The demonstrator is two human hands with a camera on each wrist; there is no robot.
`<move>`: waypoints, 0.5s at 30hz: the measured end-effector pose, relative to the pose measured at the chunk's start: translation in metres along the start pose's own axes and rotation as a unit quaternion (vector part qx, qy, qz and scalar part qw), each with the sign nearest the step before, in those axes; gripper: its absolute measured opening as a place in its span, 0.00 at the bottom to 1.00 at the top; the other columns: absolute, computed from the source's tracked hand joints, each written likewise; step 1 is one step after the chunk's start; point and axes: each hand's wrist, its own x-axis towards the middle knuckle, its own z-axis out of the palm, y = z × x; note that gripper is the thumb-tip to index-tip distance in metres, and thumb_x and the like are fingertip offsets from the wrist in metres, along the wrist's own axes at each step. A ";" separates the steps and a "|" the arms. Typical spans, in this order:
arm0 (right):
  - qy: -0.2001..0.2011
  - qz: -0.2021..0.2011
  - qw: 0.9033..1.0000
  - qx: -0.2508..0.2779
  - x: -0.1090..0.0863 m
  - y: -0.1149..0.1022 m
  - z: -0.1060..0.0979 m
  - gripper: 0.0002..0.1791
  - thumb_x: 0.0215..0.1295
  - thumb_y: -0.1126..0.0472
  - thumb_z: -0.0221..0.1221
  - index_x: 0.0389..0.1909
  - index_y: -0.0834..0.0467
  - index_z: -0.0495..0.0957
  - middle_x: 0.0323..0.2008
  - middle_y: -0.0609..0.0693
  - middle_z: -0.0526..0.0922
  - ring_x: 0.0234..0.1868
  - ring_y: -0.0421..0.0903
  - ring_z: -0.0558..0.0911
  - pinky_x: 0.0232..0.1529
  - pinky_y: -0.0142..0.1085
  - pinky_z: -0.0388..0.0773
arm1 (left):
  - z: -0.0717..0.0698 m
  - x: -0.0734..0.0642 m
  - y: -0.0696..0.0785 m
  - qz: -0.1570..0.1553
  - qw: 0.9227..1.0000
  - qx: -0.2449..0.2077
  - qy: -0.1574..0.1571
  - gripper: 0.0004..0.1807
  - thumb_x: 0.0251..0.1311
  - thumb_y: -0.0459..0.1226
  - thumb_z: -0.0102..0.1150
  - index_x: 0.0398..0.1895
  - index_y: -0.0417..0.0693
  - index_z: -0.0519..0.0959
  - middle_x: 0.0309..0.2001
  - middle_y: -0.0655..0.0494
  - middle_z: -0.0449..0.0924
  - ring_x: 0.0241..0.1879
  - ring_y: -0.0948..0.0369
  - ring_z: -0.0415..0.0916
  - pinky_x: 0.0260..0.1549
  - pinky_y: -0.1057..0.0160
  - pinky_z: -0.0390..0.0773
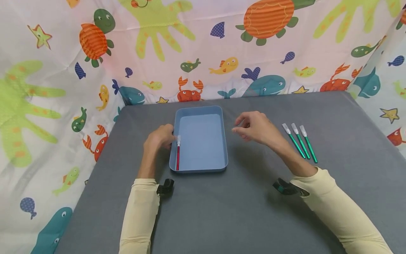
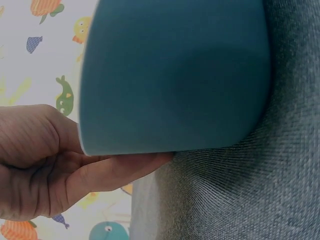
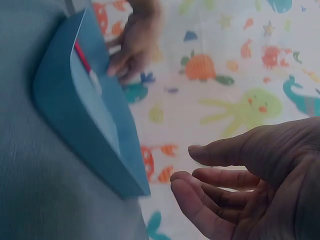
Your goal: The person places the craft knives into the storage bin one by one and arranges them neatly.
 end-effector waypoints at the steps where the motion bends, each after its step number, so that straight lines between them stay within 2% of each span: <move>1: 0.002 0.006 1.000 -0.005 -0.001 0.005 -0.004 0.14 0.56 0.55 0.63 0.40 0.58 0.76 0.27 0.52 0.80 0.23 0.45 0.81 0.26 0.36 0.77 | 0.000 0.000 0.000 -0.001 1.000 0.002 0.000 0.21 0.62 0.40 0.54 0.54 0.39 0.67 0.40 0.46 0.74 0.37 0.54 0.75 0.37 0.56 0.72; 6: 0.002 0.030 0.999 -0.029 -0.011 0.033 -0.024 0.17 0.56 0.54 0.63 0.41 0.61 0.76 0.27 0.54 0.80 0.24 0.46 0.82 0.27 0.37 0.78 | -0.001 -0.001 0.000 0.002 1.000 0.004 0.001 0.21 0.62 0.40 0.54 0.54 0.39 0.67 0.40 0.46 0.75 0.36 0.54 0.75 0.38 0.55 0.72; 15: 0.010 0.095 0.994 -0.044 -0.027 0.074 -0.056 0.24 0.55 0.47 0.62 0.43 0.63 0.75 0.31 0.57 0.81 0.27 0.49 0.82 0.28 0.39 0.78 | -0.001 -0.002 -0.001 0.000 1.000 -0.011 0.008 0.20 0.62 0.41 0.54 0.54 0.40 0.67 0.41 0.46 0.74 0.37 0.53 0.76 0.40 0.52 0.72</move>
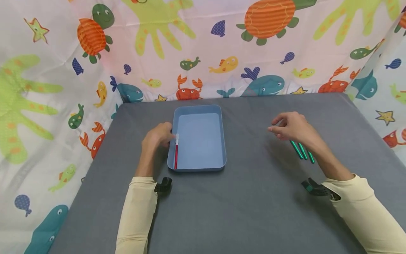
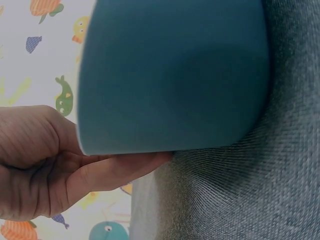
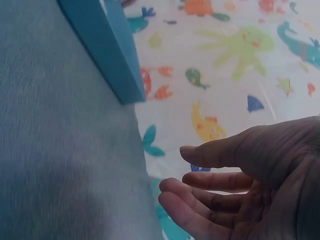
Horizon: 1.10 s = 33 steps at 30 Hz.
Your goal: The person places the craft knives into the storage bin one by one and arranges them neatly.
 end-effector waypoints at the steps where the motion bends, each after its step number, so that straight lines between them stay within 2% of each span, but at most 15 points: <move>1: 0.002 0.006 1.000 -0.004 0.001 0.003 -0.002 0.25 0.55 0.46 0.62 0.43 0.63 0.75 0.31 0.57 0.81 0.27 0.49 0.82 0.28 0.39 0.78 | -0.001 0.000 0.000 0.000 1.000 0.001 0.002 0.20 0.62 0.41 0.54 0.53 0.40 0.66 0.41 0.46 0.74 0.37 0.53 0.76 0.40 0.52 0.72; 9: -0.014 0.036 0.999 -0.038 0.006 0.023 -0.015 0.26 0.58 0.45 0.59 0.44 0.65 0.75 0.28 0.57 0.81 0.25 0.50 0.81 0.27 0.42 0.76 | -0.007 -0.001 -0.002 0.001 1.000 0.008 0.003 0.21 0.61 0.40 0.55 0.54 0.40 0.67 0.41 0.45 0.75 0.37 0.53 0.77 0.43 0.52 0.72; 15: -0.035 0.065 0.997 -0.024 0.005 0.037 -0.018 0.24 0.59 0.50 0.59 0.45 0.68 0.74 0.30 0.60 0.81 0.26 0.50 0.82 0.28 0.42 0.78 | -0.006 0.001 0.001 0.007 1.000 0.015 -0.002 0.20 0.62 0.40 0.54 0.53 0.39 0.67 0.40 0.46 0.75 0.35 0.54 0.77 0.41 0.52 0.72; 19: -0.038 0.070 0.996 -0.033 0.004 0.041 -0.017 0.25 0.58 0.49 0.60 0.45 0.67 0.74 0.30 0.60 0.81 0.27 0.49 0.82 0.29 0.42 0.78 | -0.006 0.001 0.002 -0.005 1.000 0.015 0.000 0.20 0.62 0.41 0.54 0.54 0.40 0.67 0.40 0.46 0.75 0.36 0.54 0.77 0.42 0.51 0.72; 23: -0.034 0.079 0.995 -0.052 0.004 0.044 -0.016 0.25 0.58 0.48 0.60 0.44 0.67 0.75 0.28 0.57 0.81 0.26 0.48 0.82 0.28 0.41 0.76 | -0.006 -0.001 0.003 0.007 1.000 0.019 0.005 0.20 0.62 0.40 0.54 0.54 0.40 0.68 0.40 0.46 0.75 0.36 0.53 0.76 0.42 0.52 0.73; 28: -0.034 0.087 0.992 -0.082 0.006 0.044 -0.008 0.21 0.58 0.54 0.60 0.43 0.68 0.75 0.27 0.57 0.80 0.23 0.46 0.80 0.24 0.40 0.73 | -0.003 -0.002 0.002 0.016 1.000 0.020 0.015 0.19 0.61 0.40 0.55 0.52 0.40 0.69 0.38 0.46 0.76 0.36 0.53 0.76 0.40 0.53 0.72; 33: -0.020 0.087 0.989 -0.116 0.007 0.044 0.000 0.16 0.57 0.57 0.60 0.39 0.67 0.76 0.24 0.56 0.76 0.22 0.48 0.74 0.21 0.39 0.67 | 0.000 -0.001 0.000 0.015 1.000 0.017 0.010 0.19 0.61 0.40 0.55 0.52 0.40 0.69 0.38 0.46 0.75 0.35 0.54 0.76 0.39 0.54 0.72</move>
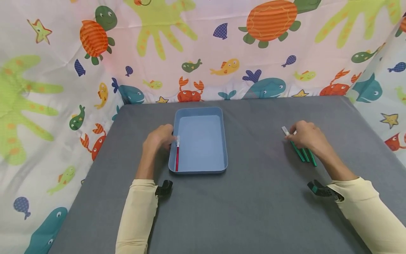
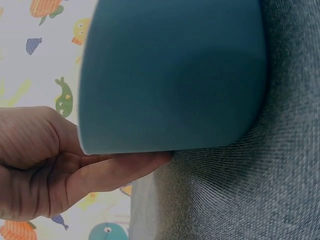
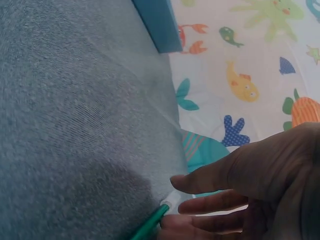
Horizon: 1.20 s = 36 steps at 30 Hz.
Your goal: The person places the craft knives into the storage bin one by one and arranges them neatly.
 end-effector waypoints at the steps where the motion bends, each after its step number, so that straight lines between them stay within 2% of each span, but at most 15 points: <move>1: 0.008 -0.001 1.000 -0.007 0.000 0.000 0.001 0.16 0.57 0.57 0.61 0.38 0.66 0.77 0.25 0.56 0.75 0.23 0.49 0.73 0.21 0.40 0.66 | 0.000 0.000 0.000 0.003 1.000 0.000 -0.001 0.19 0.61 0.40 0.55 0.51 0.40 0.69 0.37 0.46 0.76 0.35 0.54 0.76 0.39 0.55 0.72; 7: 0.031 -0.010 0.999 -0.038 0.002 0.002 0.008 0.15 0.55 0.56 0.61 0.36 0.65 0.78 0.27 0.57 0.77 0.26 0.52 0.73 0.24 0.46 0.65 | -0.002 0.002 0.003 0.001 1.000 0.004 0.000 0.16 0.61 0.40 0.55 0.49 0.41 0.69 0.36 0.47 0.76 0.34 0.54 0.77 0.39 0.54 0.72; 14: 0.058 -0.010 0.997 -0.059 -0.001 0.006 0.015 0.02 0.48 0.64 0.58 0.23 0.60 0.76 0.20 0.54 0.74 0.22 0.53 0.72 0.20 0.49 0.63 | -0.002 0.002 0.006 -0.004 1.000 0.008 -0.003 0.17 0.61 0.41 0.55 0.50 0.42 0.70 0.37 0.48 0.76 0.35 0.55 0.77 0.38 0.54 0.72; 20: 0.054 -0.014 0.997 -0.059 -0.001 0.002 0.018 0.06 0.48 0.66 0.56 0.16 0.58 0.71 0.17 0.52 0.67 0.19 0.50 0.67 0.18 0.44 0.61 | 0.000 0.002 0.002 -0.011 1.000 0.013 -0.003 0.18 0.61 0.41 0.55 0.51 0.42 0.70 0.37 0.47 0.77 0.36 0.54 0.76 0.40 0.53 0.72; 31: 0.068 -0.011 0.996 -0.052 0.001 -0.002 0.018 0.08 0.48 0.63 0.59 0.15 0.58 0.73 0.16 0.52 0.70 0.19 0.50 0.68 0.19 0.45 0.60 | 0.002 -0.002 0.000 -0.013 1.000 0.005 0.002 0.19 0.61 0.40 0.55 0.52 0.40 0.69 0.38 0.46 0.76 0.34 0.54 0.77 0.40 0.53 0.72; 34: 0.079 -0.017 0.995 -0.049 0.002 -0.007 0.013 0.05 0.48 0.62 0.60 0.20 0.59 0.77 0.20 0.55 0.74 0.21 0.53 0.71 0.20 0.47 0.62 | 0.002 -0.002 0.000 -0.011 1.000 0.001 0.003 0.19 0.62 0.40 0.54 0.52 0.40 0.69 0.38 0.46 0.76 0.35 0.54 0.77 0.40 0.53 0.72; 36: 0.077 -0.020 0.996 -0.040 0.002 -0.010 0.009 0.09 0.47 0.60 0.61 0.28 0.61 0.80 0.26 0.58 0.78 0.24 0.54 0.74 0.21 0.48 0.63 | 0.002 0.000 0.000 -0.010 1.000 -0.001 0.004 0.19 0.62 0.40 0.55 0.52 0.40 0.69 0.38 0.47 0.76 0.34 0.54 0.77 0.40 0.53 0.72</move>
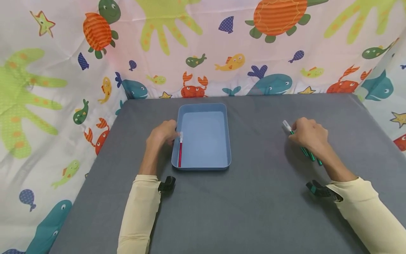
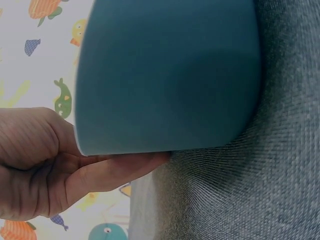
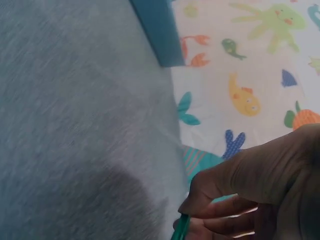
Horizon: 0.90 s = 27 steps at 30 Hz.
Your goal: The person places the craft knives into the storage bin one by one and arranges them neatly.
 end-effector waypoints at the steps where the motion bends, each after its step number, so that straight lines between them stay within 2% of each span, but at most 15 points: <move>1: -0.003 0.000 1.000 0.007 0.000 -0.001 -0.002 0.12 0.48 0.59 0.62 0.33 0.61 0.80 0.29 0.59 0.79 0.26 0.55 0.75 0.22 0.48 0.64 | 0.000 0.001 0.000 0.000 1.000 -0.001 0.000 0.19 0.62 0.40 0.54 0.52 0.40 0.69 0.38 0.47 0.76 0.34 0.54 0.77 0.39 0.53 0.72; 4: -0.021 -0.001 0.999 0.039 0.001 -0.004 -0.009 0.18 0.50 0.58 0.62 0.41 0.63 0.79 0.34 0.60 0.81 0.27 0.52 0.78 0.24 0.46 0.67 | 0.000 0.002 0.002 -0.002 1.000 0.001 -0.002 0.18 0.62 0.40 0.54 0.52 0.40 0.69 0.39 0.47 0.75 0.34 0.54 0.77 0.39 0.54 0.72; 7: -0.039 -0.008 0.996 0.085 0.001 -0.006 -0.013 0.19 0.52 0.58 0.62 0.44 0.63 0.78 0.34 0.59 0.82 0.24 0.48 0.80 0.24 0.42 0.71 | 0.000 0.002 0.002 -0.009 1.000 0.003 -0.003 0.19 0.62 0.40 0.54 0.52 0.41 0.69 0.39 0.47 0.75 0.35 0.54 0.77 0.40 0.53 0.72; 14: -0.084 -0.019 0.978 0.189 -0.004 -0.011 -0.018 0.20 0.56 0.60 0.61 0.47 0.66 0.75 0.35 0.60 0.81 0.25 0.48 0.81 0.30 0.43 0.78 | 0.001 0.000 0.001 -0.015 1.000 0.002 0.000 0.20 0.61 0.40 0.55 0.54 0.41 0.68 0.41 0.46 0.75 0.36 0.54 0.77 0.41 0.53 0.73; 19: -0.090 -0.029 0.968 0.231 -0.006 -0.017 -0.017 0.20 0.57 0.59 0.61 0.48 0.65 0.74 0.33 0.58 0.80 0.27 0.50 0.81 0.30 0.39 0.79 | 0.001 -0.002 0.000 -0.023 1.000 0.009 -0.007 0.19 0.62 0.40 0.54 0.53 0.42 0.69 0.38 0.47 0.76 0.36 0.54 0.76 0.38 0.53 0.72; 27: -0.085 -0.036 0.960 0.263 -0.007 -0.028 -0.026 0.22 0.56 0.55 0.63 0.49 0.63 0.75 0.35 0.58 0.79 0.28 0.48 0.81 0.30 0.38 0.79 | -0.002 0.001 0.005 -0.025 1.000 0.003 -0.007 0.21 0.61 0.41 0.55 0.55 0.41 0.69 0.40 0.47 0.76 0.38 0.53 0.77 0.41 0.53 0.72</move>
